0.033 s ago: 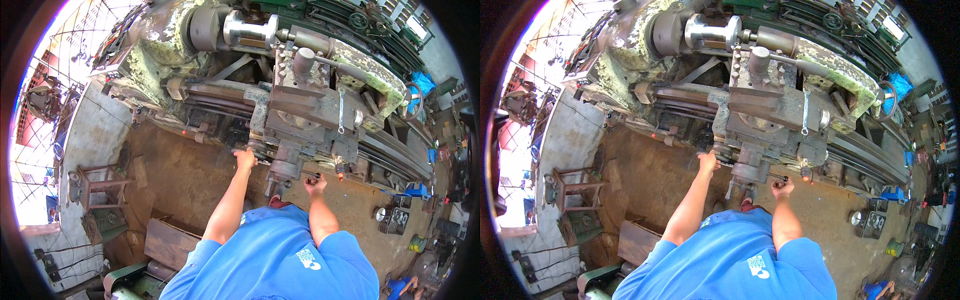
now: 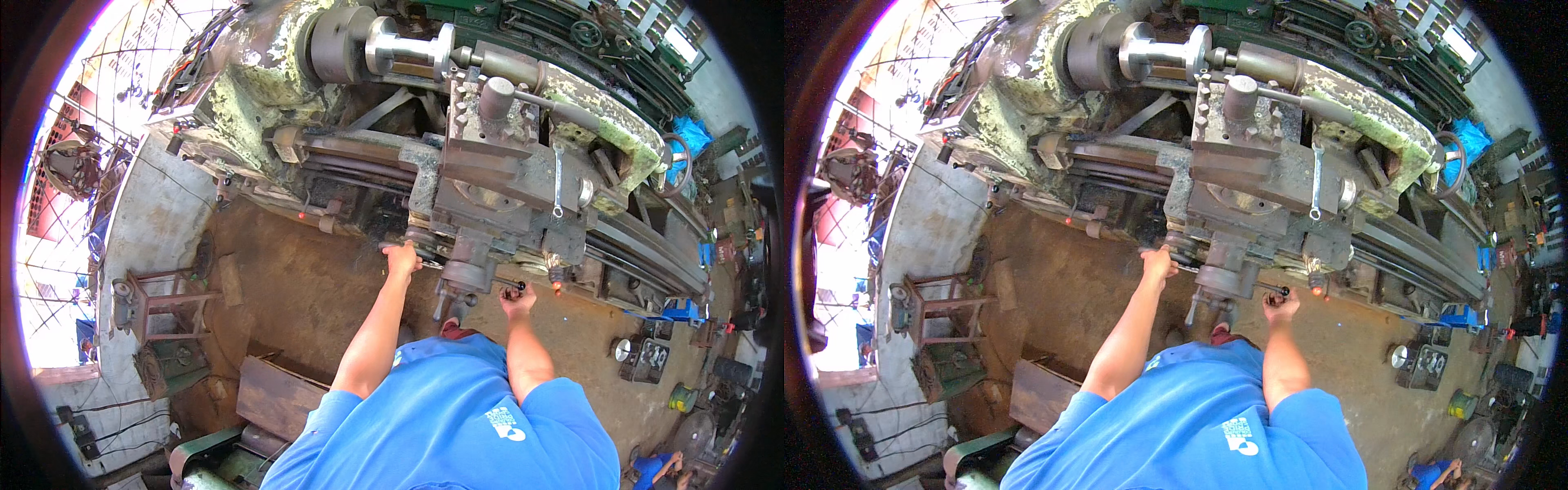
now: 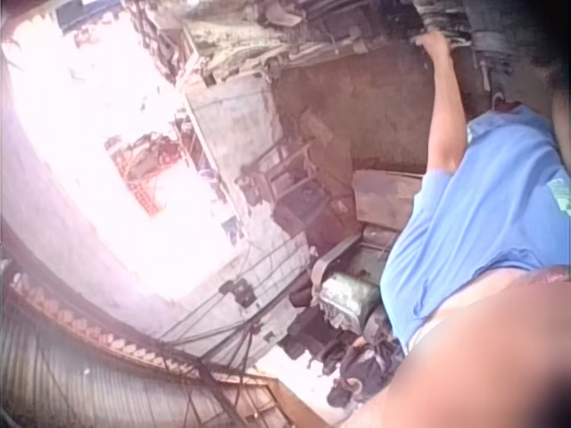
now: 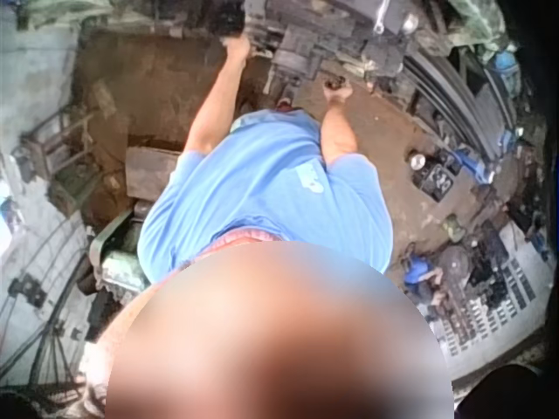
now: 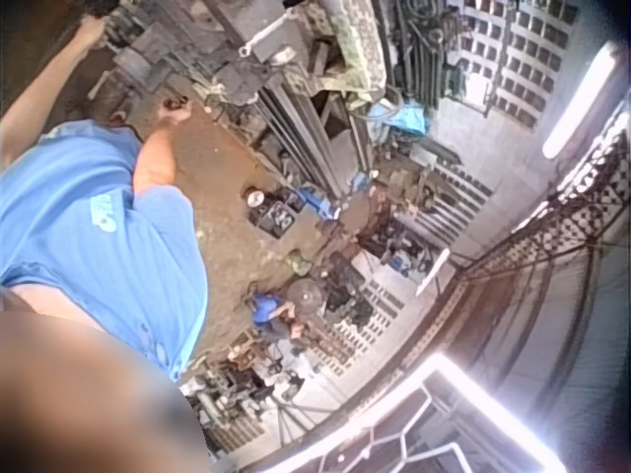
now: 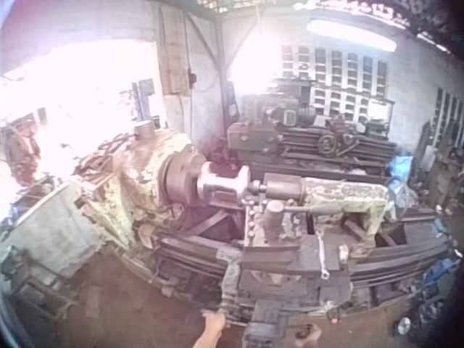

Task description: The person operates a metal lathe in a workshop, adjusting the tool post and carriage while a cylindrical metal workpiece rotates. They use a wrench to tighten a component on the lathe and repeatedly move the tool along the workpiece. The person also briefly interacts with another worker who hands them a piece of paper.

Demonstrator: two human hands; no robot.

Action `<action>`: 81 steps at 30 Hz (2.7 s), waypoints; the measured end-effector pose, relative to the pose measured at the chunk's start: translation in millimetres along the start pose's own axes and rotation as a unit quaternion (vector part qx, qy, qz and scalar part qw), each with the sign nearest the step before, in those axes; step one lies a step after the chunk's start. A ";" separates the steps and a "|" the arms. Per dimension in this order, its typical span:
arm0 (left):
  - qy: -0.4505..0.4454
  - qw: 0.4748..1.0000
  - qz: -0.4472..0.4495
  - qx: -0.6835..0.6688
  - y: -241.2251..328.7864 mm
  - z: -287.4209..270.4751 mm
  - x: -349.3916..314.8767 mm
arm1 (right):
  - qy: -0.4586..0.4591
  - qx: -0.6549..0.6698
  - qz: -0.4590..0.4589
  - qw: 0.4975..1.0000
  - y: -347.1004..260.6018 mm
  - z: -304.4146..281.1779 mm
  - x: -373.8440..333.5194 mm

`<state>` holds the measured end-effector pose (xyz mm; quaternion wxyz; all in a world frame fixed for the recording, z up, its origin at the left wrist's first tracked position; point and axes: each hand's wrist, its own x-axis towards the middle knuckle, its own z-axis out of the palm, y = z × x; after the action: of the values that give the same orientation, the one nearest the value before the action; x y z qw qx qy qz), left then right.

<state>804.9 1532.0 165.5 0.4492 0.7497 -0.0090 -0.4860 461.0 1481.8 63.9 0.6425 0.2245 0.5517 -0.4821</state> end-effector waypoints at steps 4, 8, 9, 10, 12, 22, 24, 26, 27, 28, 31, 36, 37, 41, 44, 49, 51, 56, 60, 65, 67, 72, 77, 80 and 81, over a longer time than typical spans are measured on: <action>0.027 0.999 0.022 0.024 4.1 5.7 -8.4 | 0.012 -0.145 -0.090 0.985 -27.7 -12.3 14.3; 0.007 0.999 0.027 0.019 7.0 6.8 -10.6 | 0.008 -0.258 -0.269 0.928 -62.3 -16.2 1.8; 0.017 1.000 0.024 0.001 7.3 5.3 -8.3 | 0.040 -0.268 -0.313 0.910 -71.6 -14.5 -10.1; 0.002 1.000 0.018 -0.017 7.9 2.3 -4.3 | 0.004 -0.228 -0.364 0.903 -78.1 -10.2 -24.6; 0.012 0.999 0.034 0.030 2.3 4.7 2.6 | -0.007 -0.162 -0.461 0.873 -85.3 4.1 -58.0; 0.017 0.999 0.027 -0.028 -13.7 11.5 24.5 | -0.063 -0.436 -0.681 0.585 -71.2 94.4 -152.9; 0.007 0.999 0.024 -0.046 -9.9 9.7 17.3 | 0.008 -0.496 -0.667 0.556 -65.3 99.8 -157.0; 0.021 0.999 0.021 -0.019 -5.8 8.5 10.6 | 0.024 -0.507 -0.675 0.536 -62.1 101.9 -161.3; 0.015 1.000 0.021 -0.012 -4.4 10.9 7.6 | 0.035 -0.513 -0.671 0.535 -61.3 102.8 -163.6; -0.014 0.998 0.019 -0.055 -2.3 6.5 6.9 | 0.037 -0.521 -0.676 0.519 -60.4 102.7 -165.7; 0.002 0.999 0.017 -0.045 -0.7 6.9 5.4 | 0.051 -0.542 -0.674 0.500 -58.5 102.5 -170.5; 0.017 0.999 0.013 -0.042 1.0 4.3 5.6 | 0.039 -0.527 -0.674 0.516 -59.4 102.4 -169.6; 0.009 0.999 0.017 -0.037 1.6 4.0 4.7 | 0.037 -0.522 -0.675 0.521 -60.1 102.4 -168.6; 0.014 0.999 0.012 -0.029 3.1 4.3 1.7 | 0.023 -0.499 -0.676 0.541 -61.7 101.7 -164.7; 0.013 1.000 0.014 -0.017 2.0 4.3 3.9 | 0.019 -0.489 -0.680 0.546 -61.4 101.3 -164.1; 0.016 0.999 0.025 -0.019 -3.2 3.0 11.5 | 0.026 -0.488 -0.694 0.529 -60.7 101.1 -165.9; 0.009 1.000 0.011 -0.009 -3.8 1.8 12.9 | 0.032 -0.488 -0.697 0.524 -60.8 101.4 -166.1; 0.004 0.999 0.012 -0.039 -2.1 3.1 9.9 | 0.029 -0.486 -0.694 0.529 -60.8 101.4 -164.6; 0.018 0.999 0.004 -0.034 0.0 3.2 9.8 | 0.028 -0.485 -0.685 0.543 -60.8 101.8 -164.2; -0.010 0.999 0.004 -0.040 2.2 -0.4 14.0 | 0.028 -0.487 -0.695 0.528 -60.7 101.1 -165.3; 0.005 1.000 -0.003 -0.030 1.8 0.4 13.8 | 0.028 -0.487 -0.698 0.524 -60.7 100.8 -165.0; 0.020 0.999 0.001 -0.041 3.4 -0.4 11.0 | 0.045 -0.506 -0.679 0.530 -61.7 100.9 -163.1; -0.009 0.999 0.000 -0.052 6.0 -2.2 9.3 | 0.033 -0.495 -0.691 0.525 -62.0 99.7 -162.3; 0.020 0.999 0.015 -0.046 5.1 -0.5 7.6 | 0.025 -0.489 -0.689 0.535 -62.0 99.6 -162.2; 0.002 0.999 0.005 -0.051 4.8 -0.6 7.4 | 0.019 -0.485 -0.688 0.539 -62.0 99.6 -162.1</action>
<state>811.3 1526.2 163.6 0.4889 0.7270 0.0130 -0.4819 468.2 1433.4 257.9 0.1132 -0.5616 0.6979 -0.4299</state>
